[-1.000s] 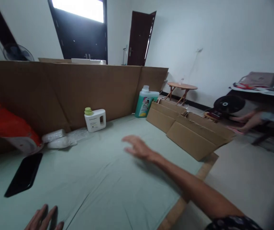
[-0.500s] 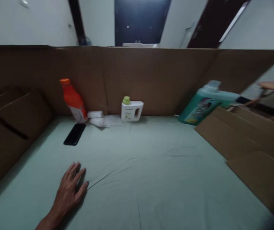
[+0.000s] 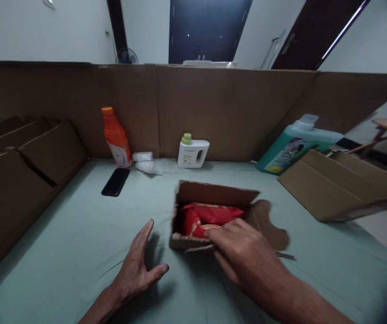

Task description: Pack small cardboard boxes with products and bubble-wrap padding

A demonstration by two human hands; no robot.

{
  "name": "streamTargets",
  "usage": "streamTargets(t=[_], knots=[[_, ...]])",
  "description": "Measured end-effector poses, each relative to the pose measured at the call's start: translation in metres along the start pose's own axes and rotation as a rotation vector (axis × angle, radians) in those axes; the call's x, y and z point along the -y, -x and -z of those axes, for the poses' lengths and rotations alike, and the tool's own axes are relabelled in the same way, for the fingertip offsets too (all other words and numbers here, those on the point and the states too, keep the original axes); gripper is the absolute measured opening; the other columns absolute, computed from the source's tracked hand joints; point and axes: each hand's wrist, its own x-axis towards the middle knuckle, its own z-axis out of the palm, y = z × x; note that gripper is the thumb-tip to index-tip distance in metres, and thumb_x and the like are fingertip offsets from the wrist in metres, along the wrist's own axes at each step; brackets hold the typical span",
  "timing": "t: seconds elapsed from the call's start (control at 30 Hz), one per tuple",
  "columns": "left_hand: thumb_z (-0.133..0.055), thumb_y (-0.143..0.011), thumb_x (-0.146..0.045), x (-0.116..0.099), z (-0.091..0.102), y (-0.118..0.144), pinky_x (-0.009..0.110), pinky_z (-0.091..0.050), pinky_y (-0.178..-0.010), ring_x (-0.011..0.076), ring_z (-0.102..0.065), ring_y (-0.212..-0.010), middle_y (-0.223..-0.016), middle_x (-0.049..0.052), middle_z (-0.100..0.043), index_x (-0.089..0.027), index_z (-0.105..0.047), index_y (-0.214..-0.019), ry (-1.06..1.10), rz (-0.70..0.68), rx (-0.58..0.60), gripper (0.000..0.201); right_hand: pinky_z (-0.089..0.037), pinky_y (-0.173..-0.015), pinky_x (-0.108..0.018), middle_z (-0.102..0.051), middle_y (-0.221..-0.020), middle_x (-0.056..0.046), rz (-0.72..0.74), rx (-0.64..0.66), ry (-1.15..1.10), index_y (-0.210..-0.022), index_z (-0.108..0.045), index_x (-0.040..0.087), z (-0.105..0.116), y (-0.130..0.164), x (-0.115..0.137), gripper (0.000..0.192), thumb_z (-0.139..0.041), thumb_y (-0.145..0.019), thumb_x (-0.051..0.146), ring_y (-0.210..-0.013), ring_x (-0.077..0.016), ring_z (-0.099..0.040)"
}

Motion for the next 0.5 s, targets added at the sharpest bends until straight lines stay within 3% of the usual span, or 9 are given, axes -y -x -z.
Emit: streamTargets(t=[0.07, 0.13, 0.2, 0.23, 0.33, 0.4, 0.5], knots=[[-0.067, -0.085, -0.053, 0.006, 0.008, 0.009, 0.058, -0.045, -0.112, 0.038, -0.043, -0.143, -0.159, 0.017, -0.039, -0.026, -0.019, -0.159, 0.049, 0.05, 0.01, 0.092, -0.052, -0.093, -0.048, -0.077, -0.1, -0.005, 0.075, -0.036, -0.058, -0.112, -0.072, 0.034, 0.002, -0.009, 0.022, 0.027, -0.068, -0.085, 0.032, -0.093, -0.027, -0.071], [-0.065, -0.086, -0.054, 0.016, 0.017, 0.022, 0.056, -0.046, -0.112, 0.0373, -0.045, -0.141, -0.158, 0.014, -0.041, -0.027, -0.023, -0.158, 0.067, 0.097, -0.026, 0.088, -0.048, -0.102, -0.048, -0.076, -0.112, -0.003, 0.019, -0.221, -0.053, -0.119, -0.069, 0.037, 0.007, -0.005, 0.021, 0.033, -0.07, -0.086, 0.038, -0.105, -0.0269, -0.069], [-0.066, -0.086, -0.053, 0.023, 0.024, 0.03, 0.056, -0.047, -0.111, 0.0373, -0.046, -0.141, -0.158, 0.013, -0.042, -0.027, -0.025, -0.158, 0.065, 0.132, -0.077, 0.087, -0.05, -0.1, -0.046, -0.075, -0.112, -0.004, -0.21, -0.394, -0.027, -0.112, -0.071, 0.035, 0.006, 0.009, -0.001, 0.026, -0.066, -0.087, 0.041, -0.106, -0.0262, -0.069], [-0.066, -0.085, -0.051, 0.024, 0.026, 0.032, 0.056, -0.047, -0.111, 0.0373, -0.046, -0.141, -0.158, 0.013, -0.042, -0.027, -0.025, -0.158, 0.062, 0.149, -0.095, 0.087, -0.052, -0.096, -0.044, -0.076, -0.11, -0.005, -0.354, -0.415, -0.053, -0.108, -0.072, 0.033, 0.001, 0.018, -0.017, 0.025, -0.064, -0.087, 0.043, -0.104, -0.0262, -0.07], [-0.067, -0.085, -0.047, 0.016, 0.025, 0.027, 0.056, -0.045, -0.112, 0.0369, -0.045, -0.142, -0.157, 0.015, -0.043, -0.025, -0.024, -0.158, 0.097, 0.168, -0.087, 0.087, -0.059, -0.079, -0.039, -0.078, -0.098, -0.009, -0.707, -0.278, -0.296, -0.1, -0.073, 0.026, -0.038, 0.039, -0.055, 0.036, -0.066, -0.077, 0.052, -0.089, -0.0276, -0.074], [-0.066, -0.086, -0.043, 0.006, 0.022, 0.018, 0.056, -0.043, -0.113, 0.0367, -0.043, -0.143, -0.155, 0.017, -0.044, -0.023, -0.023, -0.158, 0.146, 0.157, -0.048, 0.087, -0.061, -0.07, -0.038, -0.078, -0.089, -0.01, -0.793, -0.141, -0.491, -0.094, -0.072, 0.022, -0.074, 0.047, -0.063, 0.038, -0.068, -0.068, 0.05, -0.079, -0.0286, -0.074], [-0.066, -0.085, -0.039, -0.003, 0.016, 0.006, 0.055, -0.043, -0.113, 0.0376, -0.045, -0.141, -0.147, 0.018, -0.052, -0.021, -0.024, -0.158, 0.165, 0.136, -0.023, 0.085, -0.06, -0.073, -0.041, -0.078, -0.087, -0.01, -0.815, -0.041, -0.64, -0.092, -0.07, 0.021, -0.116, 0.045, -0.055, 0.037, -0.063, -0.063, 0.041, -0.079, -0.0298, -0.074]])
